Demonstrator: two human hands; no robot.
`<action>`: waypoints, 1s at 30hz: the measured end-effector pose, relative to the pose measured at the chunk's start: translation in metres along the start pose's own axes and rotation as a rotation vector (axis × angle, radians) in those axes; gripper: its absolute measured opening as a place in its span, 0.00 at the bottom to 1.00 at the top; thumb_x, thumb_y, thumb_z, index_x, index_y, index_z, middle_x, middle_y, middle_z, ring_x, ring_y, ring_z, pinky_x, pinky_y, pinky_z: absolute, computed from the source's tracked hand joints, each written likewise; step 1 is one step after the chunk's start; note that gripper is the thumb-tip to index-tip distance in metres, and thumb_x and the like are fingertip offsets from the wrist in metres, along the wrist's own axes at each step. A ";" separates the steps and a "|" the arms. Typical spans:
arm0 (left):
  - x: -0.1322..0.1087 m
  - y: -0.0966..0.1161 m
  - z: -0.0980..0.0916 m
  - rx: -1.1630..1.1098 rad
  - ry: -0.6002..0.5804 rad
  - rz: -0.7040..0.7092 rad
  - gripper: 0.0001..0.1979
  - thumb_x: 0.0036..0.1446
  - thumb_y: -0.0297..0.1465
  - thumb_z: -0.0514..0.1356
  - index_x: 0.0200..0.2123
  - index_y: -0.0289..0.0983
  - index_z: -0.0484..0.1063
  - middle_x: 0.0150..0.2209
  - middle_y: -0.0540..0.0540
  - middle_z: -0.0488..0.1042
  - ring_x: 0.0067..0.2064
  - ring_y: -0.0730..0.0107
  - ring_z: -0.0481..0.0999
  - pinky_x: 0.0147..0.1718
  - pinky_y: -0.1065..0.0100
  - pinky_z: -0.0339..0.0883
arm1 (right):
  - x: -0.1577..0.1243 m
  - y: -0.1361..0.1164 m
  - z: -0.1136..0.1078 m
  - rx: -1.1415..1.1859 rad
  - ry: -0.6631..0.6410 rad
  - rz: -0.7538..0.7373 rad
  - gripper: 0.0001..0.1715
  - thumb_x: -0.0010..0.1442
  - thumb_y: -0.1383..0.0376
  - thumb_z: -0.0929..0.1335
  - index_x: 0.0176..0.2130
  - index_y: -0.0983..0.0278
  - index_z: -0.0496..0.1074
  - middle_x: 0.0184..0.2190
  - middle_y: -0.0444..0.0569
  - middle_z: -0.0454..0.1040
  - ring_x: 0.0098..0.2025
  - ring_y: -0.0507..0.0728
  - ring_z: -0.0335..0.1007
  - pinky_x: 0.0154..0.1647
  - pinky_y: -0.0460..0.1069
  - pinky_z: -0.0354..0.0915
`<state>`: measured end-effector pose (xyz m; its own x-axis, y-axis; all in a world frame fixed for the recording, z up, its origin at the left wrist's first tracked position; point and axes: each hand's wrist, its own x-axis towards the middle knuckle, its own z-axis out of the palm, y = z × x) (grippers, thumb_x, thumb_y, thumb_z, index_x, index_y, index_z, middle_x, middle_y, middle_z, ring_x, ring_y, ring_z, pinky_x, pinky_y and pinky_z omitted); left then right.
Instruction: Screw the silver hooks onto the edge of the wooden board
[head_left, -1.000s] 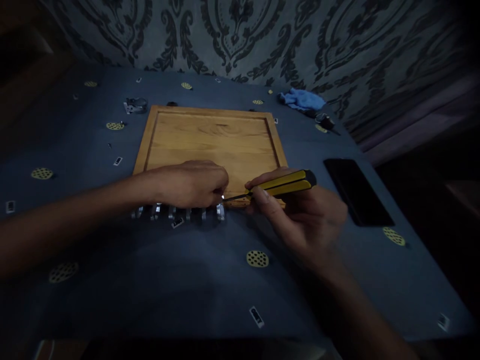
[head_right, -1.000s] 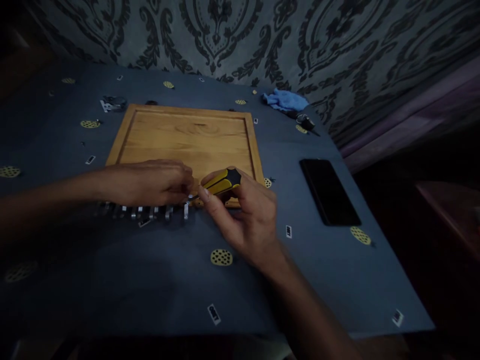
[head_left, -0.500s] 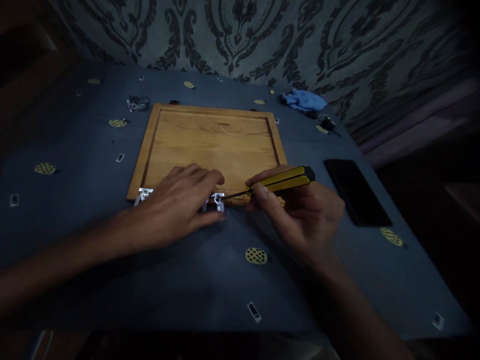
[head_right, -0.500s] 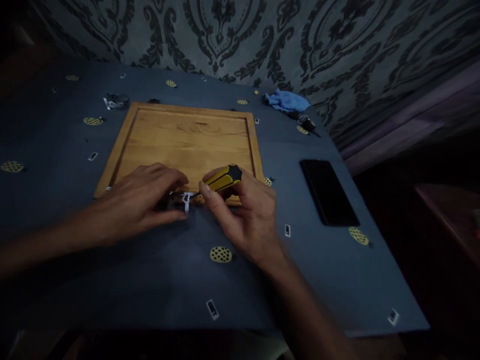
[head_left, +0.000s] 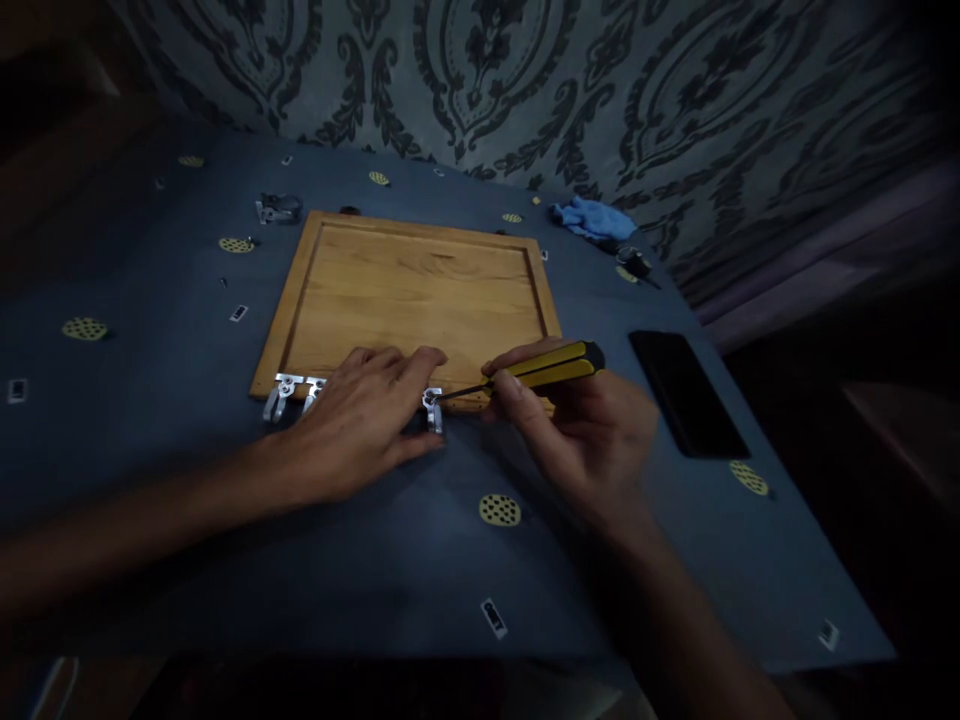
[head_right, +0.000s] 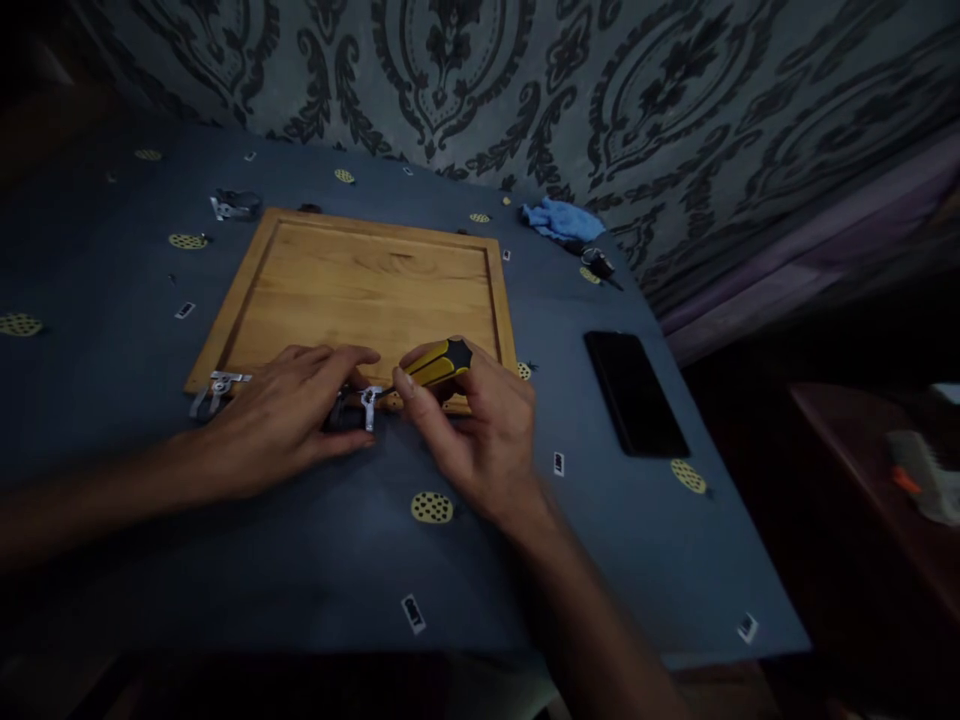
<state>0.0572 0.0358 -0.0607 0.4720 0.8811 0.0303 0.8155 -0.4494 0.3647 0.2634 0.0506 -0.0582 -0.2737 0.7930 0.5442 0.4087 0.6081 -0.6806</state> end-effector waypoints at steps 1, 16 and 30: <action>0.000 0.000 0.000 -0.020 0.003 -0.014 0.29 0.61 0.37 0.68 0.60 0.36 0.61 0.50 0.39 0.79 0.53 0.50 0.77 0.52 0.54 0.68 | 0.000 0.001 0.000 0.008 0.008 -0.001 0.02 0.66 0.64 0.71 0.38 0.60 0.76 0.34 0.44 0.81 0.29 0.52 0.77 0.32 0.49 0.73; 0.002 0.001 -0.003 -0.056 -0.040 -0.053 0.28 0.60 0.35 0.67 0.59 0.34 0.60 0.48 0.39 0.79 0.52 0.49 0.78 0.52 0.53 0.68 | 0.009 -0.004 0.005 0.173 0.122 0.107 0.09 0.66 0.57 0.73 0.39 0.60 0.75 0.31 0.43 0.79 0.27 0.54 0.80 0.27 0.48 0.74; 0.003 0.002 -0.004 -0.027 -0.045 -0.064 0.30 0.59 0.36 0.68 0.59 0.34 0.61 0.49 0.40 0.79 0.53 0.49 0.78 0.52 0.55 0.67 | 0.013 -0.003 0.013 0.093 0.083 0.099 0.07 0.66 0.59 0.71 0.39 0.60 0.73 0.29 0.43 0.78 0.27 0.53 0.79 0.24 0.47 0.71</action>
<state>0.0589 0.0384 -0.0564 0.4341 0.9002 -0.0358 0.8354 -0.3873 0.3900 0.2474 0.0593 -0.0554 -0.1614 0.8460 0.5082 0.3471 0.5307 -0.7732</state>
